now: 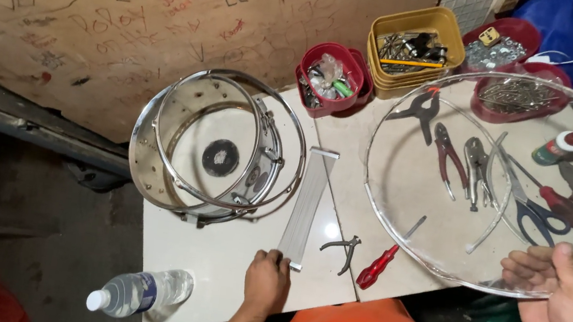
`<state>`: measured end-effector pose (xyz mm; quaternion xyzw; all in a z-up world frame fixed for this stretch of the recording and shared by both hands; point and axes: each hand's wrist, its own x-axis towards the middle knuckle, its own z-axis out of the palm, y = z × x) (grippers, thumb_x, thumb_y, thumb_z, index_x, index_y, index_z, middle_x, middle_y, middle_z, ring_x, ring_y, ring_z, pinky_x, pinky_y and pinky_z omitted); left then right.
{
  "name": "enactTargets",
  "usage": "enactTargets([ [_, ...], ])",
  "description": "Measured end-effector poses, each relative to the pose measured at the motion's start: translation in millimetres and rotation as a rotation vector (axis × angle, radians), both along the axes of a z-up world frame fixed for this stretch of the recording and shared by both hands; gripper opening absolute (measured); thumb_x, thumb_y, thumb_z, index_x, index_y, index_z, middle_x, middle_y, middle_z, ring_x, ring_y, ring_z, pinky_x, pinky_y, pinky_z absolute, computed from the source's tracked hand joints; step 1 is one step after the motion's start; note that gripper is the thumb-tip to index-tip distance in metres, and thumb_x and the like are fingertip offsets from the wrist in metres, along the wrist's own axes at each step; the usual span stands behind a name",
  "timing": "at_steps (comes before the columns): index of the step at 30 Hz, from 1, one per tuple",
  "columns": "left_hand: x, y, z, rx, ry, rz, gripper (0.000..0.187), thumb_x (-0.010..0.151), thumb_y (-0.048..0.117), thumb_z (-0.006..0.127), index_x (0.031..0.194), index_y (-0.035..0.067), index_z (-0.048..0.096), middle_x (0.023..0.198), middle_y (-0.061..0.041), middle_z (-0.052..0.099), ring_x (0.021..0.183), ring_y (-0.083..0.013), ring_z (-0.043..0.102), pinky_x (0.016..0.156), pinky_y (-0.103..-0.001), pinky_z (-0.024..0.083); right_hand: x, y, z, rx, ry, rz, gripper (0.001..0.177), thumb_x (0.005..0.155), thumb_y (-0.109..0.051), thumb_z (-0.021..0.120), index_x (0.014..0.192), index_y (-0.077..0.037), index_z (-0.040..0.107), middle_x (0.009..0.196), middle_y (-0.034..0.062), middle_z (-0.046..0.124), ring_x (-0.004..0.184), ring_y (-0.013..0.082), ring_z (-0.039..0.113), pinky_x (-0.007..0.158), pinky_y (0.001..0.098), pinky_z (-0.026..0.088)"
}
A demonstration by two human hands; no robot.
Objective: The person works on a clear drum head, using a red screwdriver to pry at the rim and a metal mesh strip to reinforce the edge. They manipulate the drum head and tools on a white table cluttered with various hardware items.
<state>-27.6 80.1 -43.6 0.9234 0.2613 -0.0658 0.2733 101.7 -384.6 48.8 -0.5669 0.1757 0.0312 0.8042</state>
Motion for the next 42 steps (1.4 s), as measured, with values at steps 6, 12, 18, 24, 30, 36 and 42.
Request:
enactTargets([
  [6, 3.9, -12.2, 43.2, -0.177, 0.177, 0.206, 0.023, 0.094, 0.034, 0.056, 0.094, 0.012, 0.062, 0.097, -0.013, 0.071, 0.093, -0.0379, 0.065, 0.087, -0.047, 0.050, 0.0, 6.1, 5.4, -0.009, 0.018, -0.018, 0.042, 0.118, -0.048, 0.062, 0.106, -0.008, 0.069, 0.097, 0.0146, 0.073, 0.086, 0.0279, 0.074, 0.077, 0.0425, 0.064],
  [12, 4.2, 2.2, 19.3, -0.379, 0.185, 0.389, 0.022, 0.088, 0.033, 0.070, 0.081, 0.015, 0.059, 0.080, 0.000, 0.073, 0.079, -0.0204, 0.065, 0.081, -0.032, 0.051, 4.6, 10.3, 2.5, 0.001, 0.027, -0.011, 0.044, 0.118, -0.051, 0.062, 0.105, -0.009, 0.069, 0.096, 0.0146, 0.073, 0.084, 0.0279, 0.073, 0.077, 0.0421, 0.063],
  [18, 4.8, -22.6, 37.8, -0.218, 0.233, 0.215, 0.032, 0.091, 0.040, 0.063, 0.109, 0.017, 0.075, 0.101, -0.006, 0.080, 0.096, -0.0283, 0.072, 0.087, -0.038, 0.054, 5.0, 24.2, 17.4, 0.076, 0.036, -0.032, 0.040, 0.112, -0.047, 0.066, 0.100, -0.009, 0.070, 0.090, 0.0149, 0.074, 0.077, 0.0266, 0.073, 0.073, 0.0394, 0.062],
  [24, -0.7, -38.9, 21.3, -0.041, 0.213, -0.069, 0.034, 0.095, 0.038, 0.046, 0.121, 0.025, 0.064, 0.103, -0.013, 0.065, 0.092, -0.0420, 0.067, 0.084, -0.054, 0.053, 1.7, 36.0, 29.8, 0.023, 0.054, -0.090, 0.040, 0.109, -0.043, 0.065, 0.095, -0.005, 0.067, 0.084, 0.0193, 0.073, 0.068, 0.0287, 0.072, 0.066, 0.0385, 0.061],
  [30, -4.1, -47.1, 17.2, 0.040, 0.178, -0.233, 0.054, 0.094, 0.049, 0.055, 0.138, 0.020, 0.051, 0.106, -0.014, 0.058, 0.090, -0.0426, 0.066, 0.074, -0.057, 0.056, 0.3, 38.7, 36.1, 0.065, 0.036, -0.088, 0.041, 0.106, -0.043, 0.066, 0.094, -0.004, 0.068, 0.084, 0.0217, 0.072, 0.069, 0.0303, 0.071, 0.065, 0.0406, 0.061],
  [36, -17.7, -45.1, -12.7, 0.040, 0.051, -0.264, 0.051, 0.096, 0.045, 0.060, 0.137, 0.017, 0.048, 0.108, -0.015, 0.055, 0.087, -0.0421, 0.065, 0.073, -0.056, 0.057, 2.6, 32.9, 37.3, 0.155, 0.089, -0.070, 0.041, 0.107, -0.046, 0.063, 0.098, -0.007, 0.068, 0.089, 0.0160, 0.073, 0.075, 0.0266, 0.071, 0.068, 0.0368, 0.058],
  [42, -24.4, -37.8, -24.5, 0.007, 0.012, -0.271, 0.030, 0.099, 0.029, 0.051, 0.126, 0.016, 0.055, 0.108, -0.015, 0.056, 0.085, -0.0445, 0.065, 0.076, -0.059, 0.054, 6.4, 38.4, 43.6, 0.267, 0.152, -0.092, 0.038, 0.106, -0.048, 0.064, 0.095, -0.012, 0.067, 0.087, 0.0087, 0.070, 0.077, 0.0202, 0.069, 0.065, 0.0285, 0.054],
])
